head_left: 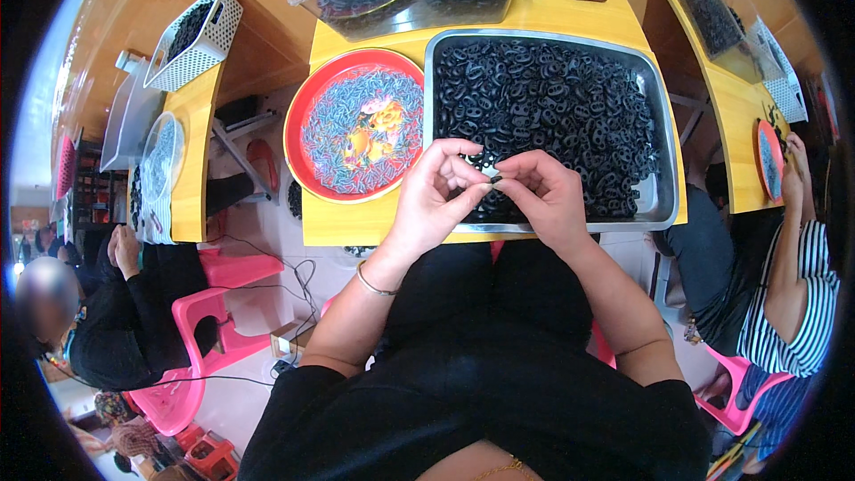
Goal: The person assembles plastic cord lock toggles by fitting the components together by hand.
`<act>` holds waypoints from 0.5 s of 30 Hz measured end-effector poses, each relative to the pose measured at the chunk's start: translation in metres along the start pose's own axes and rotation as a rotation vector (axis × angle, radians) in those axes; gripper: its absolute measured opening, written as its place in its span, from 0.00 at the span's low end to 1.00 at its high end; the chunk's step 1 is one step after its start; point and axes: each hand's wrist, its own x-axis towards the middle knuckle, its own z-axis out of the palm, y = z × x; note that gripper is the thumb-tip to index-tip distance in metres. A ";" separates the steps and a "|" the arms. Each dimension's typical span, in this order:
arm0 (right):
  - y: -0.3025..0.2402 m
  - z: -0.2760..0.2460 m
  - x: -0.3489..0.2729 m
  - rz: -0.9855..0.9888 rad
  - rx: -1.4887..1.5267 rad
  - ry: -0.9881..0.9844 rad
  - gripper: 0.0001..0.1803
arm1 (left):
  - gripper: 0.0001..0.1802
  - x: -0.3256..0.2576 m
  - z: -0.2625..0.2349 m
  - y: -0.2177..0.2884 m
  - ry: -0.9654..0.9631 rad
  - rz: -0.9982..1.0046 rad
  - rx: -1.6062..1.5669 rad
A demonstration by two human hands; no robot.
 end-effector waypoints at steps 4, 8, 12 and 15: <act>0.000 -0.001 0.000 0.027 0.032 0.016 0.10 | 0.23 0.001 0.002 0.001 0.021 0.005 -0.035; -0.005 0.001 0.001 0.060 0.099 0.023 0.10 | 0.22 0.002 0.003 0.001 0.049 0.012 -0.113; -0.007 0.000 -0.001 0.060 0.141 0.029 0.10 | 0.14 0.000 0.002 0.003 0.013 -0.014 -0.029; -0.007 0.000 0.000 0.016 0.120 0.029 0.08 | 0.09 -0.001 0.001 0.003 0.019 -0.016 0.046</act>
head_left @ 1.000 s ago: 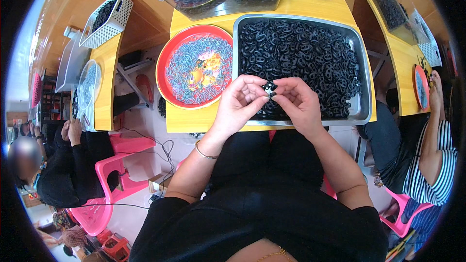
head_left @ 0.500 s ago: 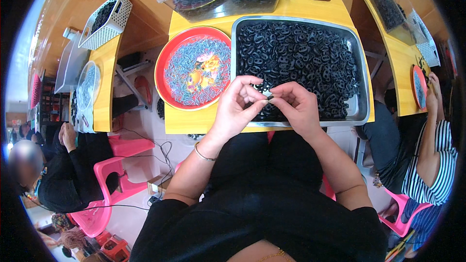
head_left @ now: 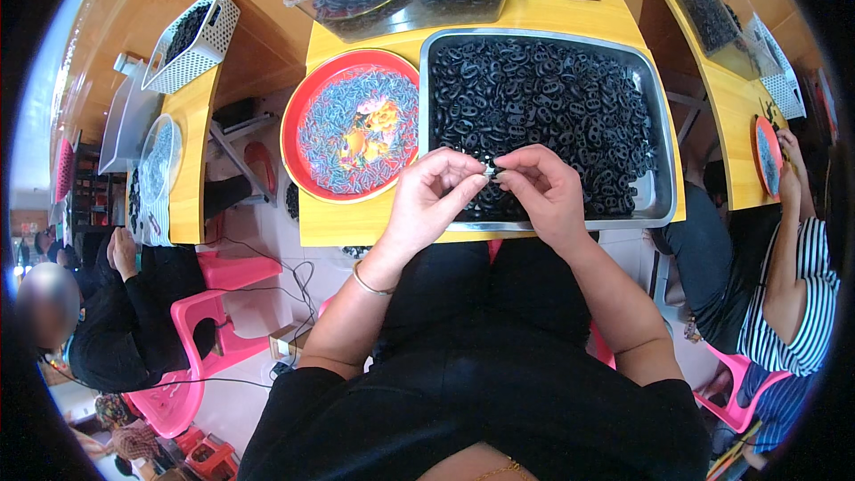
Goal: The person assembles plastic cord lock toggles by fitting the components together by hand.
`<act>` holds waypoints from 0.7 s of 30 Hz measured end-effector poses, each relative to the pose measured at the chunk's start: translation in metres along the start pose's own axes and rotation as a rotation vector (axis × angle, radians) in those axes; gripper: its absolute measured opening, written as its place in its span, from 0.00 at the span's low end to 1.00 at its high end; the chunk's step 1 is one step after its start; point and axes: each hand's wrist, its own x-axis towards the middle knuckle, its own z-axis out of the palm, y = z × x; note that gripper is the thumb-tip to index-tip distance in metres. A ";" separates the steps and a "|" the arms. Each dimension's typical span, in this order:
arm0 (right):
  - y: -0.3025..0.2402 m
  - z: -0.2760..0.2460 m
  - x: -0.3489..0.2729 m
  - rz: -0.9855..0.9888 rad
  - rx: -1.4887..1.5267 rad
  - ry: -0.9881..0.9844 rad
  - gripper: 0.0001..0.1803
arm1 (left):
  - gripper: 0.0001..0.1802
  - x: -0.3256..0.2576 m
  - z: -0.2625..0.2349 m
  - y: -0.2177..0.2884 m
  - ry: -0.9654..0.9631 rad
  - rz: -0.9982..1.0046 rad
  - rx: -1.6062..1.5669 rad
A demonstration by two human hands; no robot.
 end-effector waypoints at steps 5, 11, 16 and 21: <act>0.005 -0.001 0.001 -0.152 -0.170 -0.023 0.05 | 0.05 -0.002 -0.001 -0.002 0.003 -0.006 0.043; 0.009 0.002 0.001 -0.222 -0.122 -0.021 0.06 | 0.03 -0.002 0.000 -0.002 0.033 -0.029 0.032; 0.006 0.003 0.000 -0.067 -0.015 -0.042 0.12 | 0.03 -0.001 0.001 -0.003 0.044 0.003 0.021; 0.002 0.002 0.000 -0.024 -0.041 -0.060 0.12 | 0.03 -0.001 0.002 -0.003 0.037 -0.004 0.022</act>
